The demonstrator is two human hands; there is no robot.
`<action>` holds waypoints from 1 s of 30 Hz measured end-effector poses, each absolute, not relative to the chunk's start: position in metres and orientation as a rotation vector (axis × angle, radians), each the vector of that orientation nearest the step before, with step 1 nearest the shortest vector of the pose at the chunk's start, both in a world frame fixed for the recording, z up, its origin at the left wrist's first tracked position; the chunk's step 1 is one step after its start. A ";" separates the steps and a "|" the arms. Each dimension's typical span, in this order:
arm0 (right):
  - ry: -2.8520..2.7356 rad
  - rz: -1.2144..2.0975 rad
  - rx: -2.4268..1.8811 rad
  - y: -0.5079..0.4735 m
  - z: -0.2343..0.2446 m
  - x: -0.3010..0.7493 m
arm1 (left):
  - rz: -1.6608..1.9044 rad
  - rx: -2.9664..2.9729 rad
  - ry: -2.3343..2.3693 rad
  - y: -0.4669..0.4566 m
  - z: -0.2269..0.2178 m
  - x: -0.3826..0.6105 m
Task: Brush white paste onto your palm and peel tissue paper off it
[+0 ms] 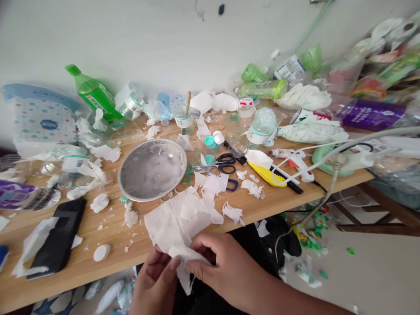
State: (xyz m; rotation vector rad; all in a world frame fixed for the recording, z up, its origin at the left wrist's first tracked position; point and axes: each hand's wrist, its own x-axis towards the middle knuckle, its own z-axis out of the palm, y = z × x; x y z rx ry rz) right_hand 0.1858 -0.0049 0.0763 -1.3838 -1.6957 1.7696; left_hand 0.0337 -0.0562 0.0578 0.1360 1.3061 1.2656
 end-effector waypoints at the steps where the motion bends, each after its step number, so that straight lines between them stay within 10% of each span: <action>1: -1.725 1.751 -1.397 -0.005 0.076 0.185 | 1.272 0.106 1.268 -0.057 0.057 0.034; 30: -2.419 1.256 -0.983 -0.001 0.087 0.206 | 0.953 0.150 1.003 -0.056 0.060 0.023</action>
